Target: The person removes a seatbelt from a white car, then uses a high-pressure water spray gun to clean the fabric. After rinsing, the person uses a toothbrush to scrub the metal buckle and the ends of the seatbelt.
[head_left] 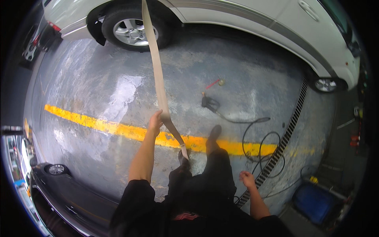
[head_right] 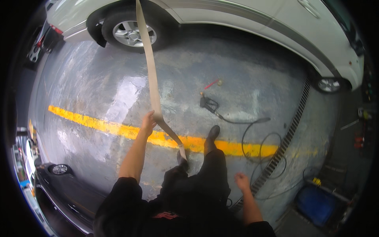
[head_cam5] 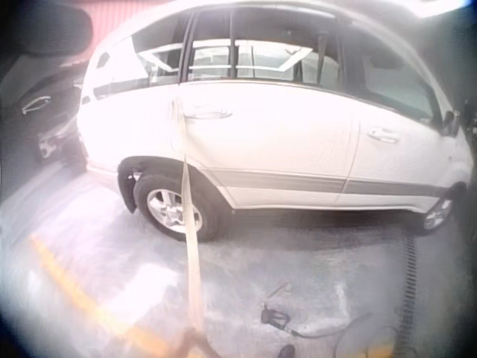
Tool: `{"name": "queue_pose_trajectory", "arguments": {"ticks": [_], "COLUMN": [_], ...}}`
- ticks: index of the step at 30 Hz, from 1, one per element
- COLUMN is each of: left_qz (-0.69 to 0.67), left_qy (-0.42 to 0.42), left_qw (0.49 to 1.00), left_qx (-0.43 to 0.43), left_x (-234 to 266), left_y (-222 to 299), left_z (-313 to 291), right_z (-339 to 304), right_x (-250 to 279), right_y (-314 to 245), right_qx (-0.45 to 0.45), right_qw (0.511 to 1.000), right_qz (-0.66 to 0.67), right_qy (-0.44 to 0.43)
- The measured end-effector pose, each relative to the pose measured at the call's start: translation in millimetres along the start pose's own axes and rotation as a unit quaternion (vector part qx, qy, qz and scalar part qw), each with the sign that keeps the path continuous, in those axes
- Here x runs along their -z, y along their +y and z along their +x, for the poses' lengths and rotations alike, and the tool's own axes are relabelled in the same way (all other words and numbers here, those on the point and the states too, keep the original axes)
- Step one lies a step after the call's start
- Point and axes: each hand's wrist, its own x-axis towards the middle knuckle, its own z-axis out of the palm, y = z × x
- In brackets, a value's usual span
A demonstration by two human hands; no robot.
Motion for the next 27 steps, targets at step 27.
{"name": "queue_pose_trajectory", "arguments": {"ticks": [27], "left_qz": [0.222], "left_qy": [0.073], "left_qw": [0.969], "left_qx": [0.080], "left_x": [-38.2], "left_y": [-151.6], "left_z": [-113.3], "right_z": [146.3], "right_x": [43.3], "right_y": [-188.5], "right_qx": [0.086], "right_qw": [0.984], "right_qz": [-0.109], "right_qy": [-0.109]}}
